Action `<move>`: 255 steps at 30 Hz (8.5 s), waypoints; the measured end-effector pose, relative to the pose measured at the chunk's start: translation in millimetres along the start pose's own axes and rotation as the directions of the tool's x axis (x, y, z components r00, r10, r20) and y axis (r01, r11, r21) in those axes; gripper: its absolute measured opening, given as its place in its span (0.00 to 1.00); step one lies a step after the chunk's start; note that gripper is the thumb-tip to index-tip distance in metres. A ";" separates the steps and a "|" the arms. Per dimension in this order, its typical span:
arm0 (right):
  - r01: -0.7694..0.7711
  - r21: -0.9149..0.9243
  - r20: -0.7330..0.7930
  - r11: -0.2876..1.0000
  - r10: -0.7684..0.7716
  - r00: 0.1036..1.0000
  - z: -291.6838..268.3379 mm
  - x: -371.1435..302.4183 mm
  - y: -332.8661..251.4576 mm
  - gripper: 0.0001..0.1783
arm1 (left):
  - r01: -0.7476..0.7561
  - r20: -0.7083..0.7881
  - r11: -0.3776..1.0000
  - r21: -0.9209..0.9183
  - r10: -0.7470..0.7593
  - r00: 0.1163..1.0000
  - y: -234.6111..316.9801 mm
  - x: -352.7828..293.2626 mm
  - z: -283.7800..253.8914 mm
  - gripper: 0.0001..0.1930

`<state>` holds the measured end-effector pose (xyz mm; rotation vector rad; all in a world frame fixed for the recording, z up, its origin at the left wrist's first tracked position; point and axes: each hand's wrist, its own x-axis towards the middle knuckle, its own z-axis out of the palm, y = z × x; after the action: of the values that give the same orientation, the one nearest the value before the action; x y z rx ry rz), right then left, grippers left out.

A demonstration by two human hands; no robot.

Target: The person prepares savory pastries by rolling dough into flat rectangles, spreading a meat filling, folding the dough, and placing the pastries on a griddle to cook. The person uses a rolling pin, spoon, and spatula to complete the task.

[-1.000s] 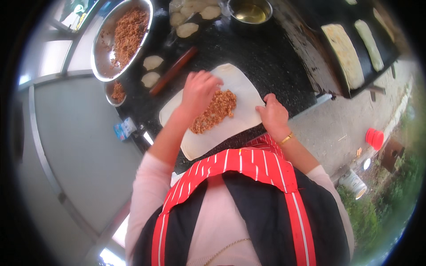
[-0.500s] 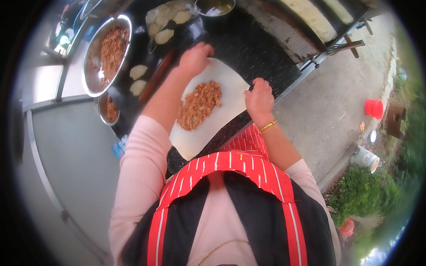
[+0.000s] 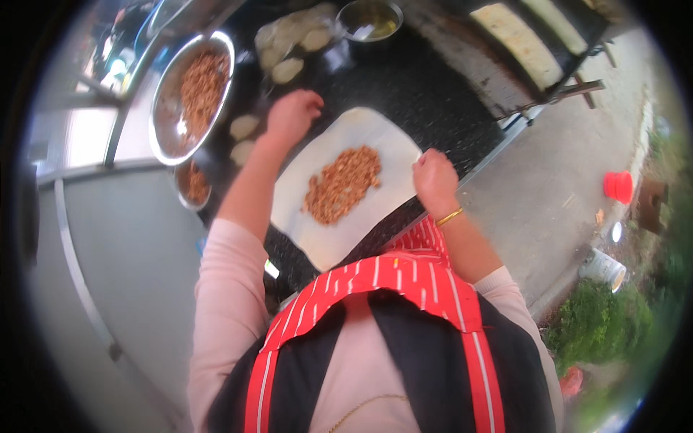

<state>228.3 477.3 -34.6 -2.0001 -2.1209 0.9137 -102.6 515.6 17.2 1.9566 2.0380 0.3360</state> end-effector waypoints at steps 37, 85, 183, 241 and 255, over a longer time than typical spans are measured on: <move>0.945 0.052 -0.018 0.323 -0.946 0.325 -24.8 6.0 -107.9 0.27 | 0.452 -0.552 0.861 -0.233 -0.499 0.668 10.2 -227.0 16.2 0.10; 0.965 0.259 0.113 -0.041 -0.991 -0.072 33.6 163.6 -186.7 0.17 | 0.595 -0.329 0.803 -0.027 -0.569 0.754 207.4 -206.4 85.3 0.38; 0.769 -0.316 -0.060 0.555 -0.821 0.568 56.8 189.9 -222.8 0.41 | 0.406 -0.316 0.859 0.313 -0.309 0.897 -62.5 -38.1 13.5 0.33; 0.906 -0.181 0.251 0.381 -0.873 0.418 68.3 105.3 -207.9 0.37 | 0.717 -0.287 0.646 0.260 -0.657 0.697 0.1 -157.9 48.8 0.35; 0.933 -0.147 0.129 0.329 -0.928 0.348 25.6 116.1 -138.3 0.27 | 0.507 -0.256 0.857 0.088 -0.472 0.843 22.4 -101.3 48.6 0.30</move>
<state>78.5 581.2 -28.9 -0.4007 -2.8070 0.4584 -60.7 413.8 -14.7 1.4342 2.6910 0.2975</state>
